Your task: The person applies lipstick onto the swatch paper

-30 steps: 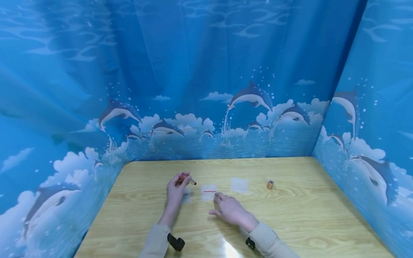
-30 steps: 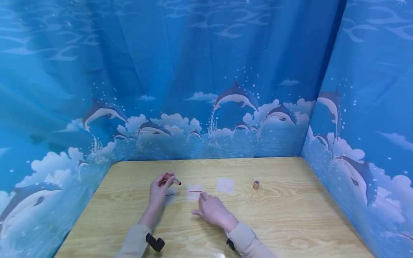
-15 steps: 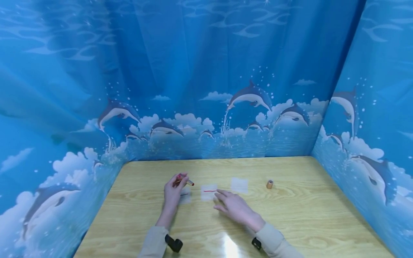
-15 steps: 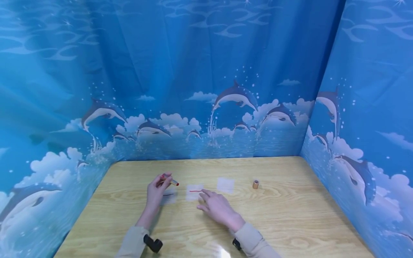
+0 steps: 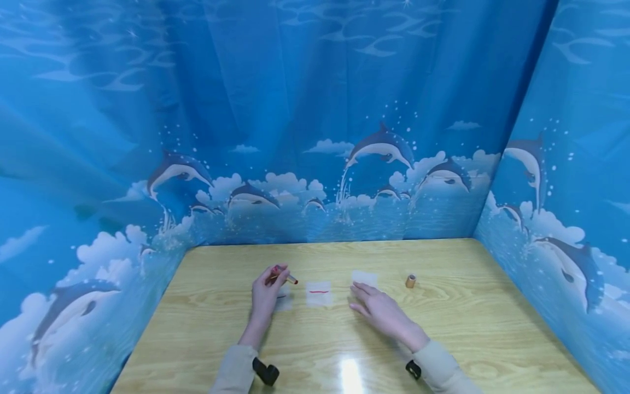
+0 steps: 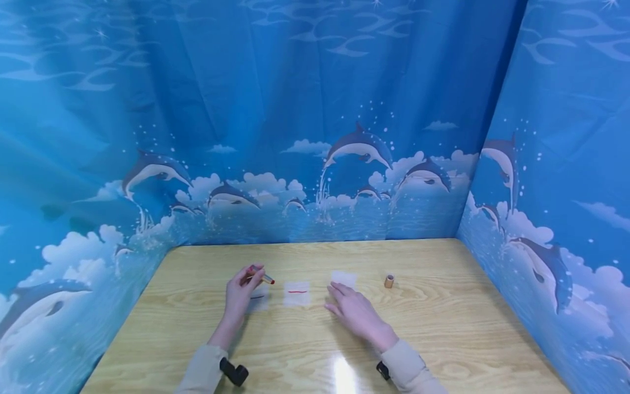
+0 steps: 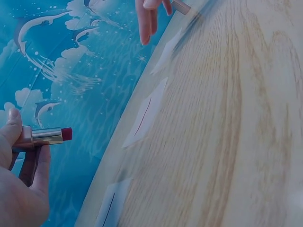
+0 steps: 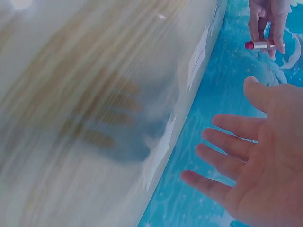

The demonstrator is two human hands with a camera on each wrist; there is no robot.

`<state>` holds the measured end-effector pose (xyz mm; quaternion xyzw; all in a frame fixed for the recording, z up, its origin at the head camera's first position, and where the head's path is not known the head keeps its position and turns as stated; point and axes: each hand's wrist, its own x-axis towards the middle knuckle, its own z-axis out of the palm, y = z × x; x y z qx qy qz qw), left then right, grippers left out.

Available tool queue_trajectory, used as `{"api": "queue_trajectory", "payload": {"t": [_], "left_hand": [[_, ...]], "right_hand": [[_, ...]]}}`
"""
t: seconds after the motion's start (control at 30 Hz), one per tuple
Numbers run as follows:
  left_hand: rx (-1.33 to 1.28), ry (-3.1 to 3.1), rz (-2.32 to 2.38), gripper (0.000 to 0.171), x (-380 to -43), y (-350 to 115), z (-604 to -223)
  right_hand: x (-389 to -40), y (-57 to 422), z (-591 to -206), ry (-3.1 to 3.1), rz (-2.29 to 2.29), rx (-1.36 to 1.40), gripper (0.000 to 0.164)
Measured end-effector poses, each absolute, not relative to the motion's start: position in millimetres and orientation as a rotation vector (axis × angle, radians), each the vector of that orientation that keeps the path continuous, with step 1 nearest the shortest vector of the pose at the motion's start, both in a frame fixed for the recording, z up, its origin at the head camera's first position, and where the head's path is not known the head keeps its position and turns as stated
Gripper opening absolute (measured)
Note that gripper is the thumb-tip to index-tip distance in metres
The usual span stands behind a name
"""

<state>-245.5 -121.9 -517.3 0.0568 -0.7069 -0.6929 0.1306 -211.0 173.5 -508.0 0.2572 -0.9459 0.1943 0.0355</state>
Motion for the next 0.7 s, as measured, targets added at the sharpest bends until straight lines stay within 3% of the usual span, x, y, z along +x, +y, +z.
{"api": "queue_trajectory", "payload": {"t": [0.7], "left_hand": [[0.038, -2.112, -2.025, 0.032, -263, -98, -486]], "right_hand": [[-204, 218, -515, -3.064, 0.596, 0.703, 0.063]]}}
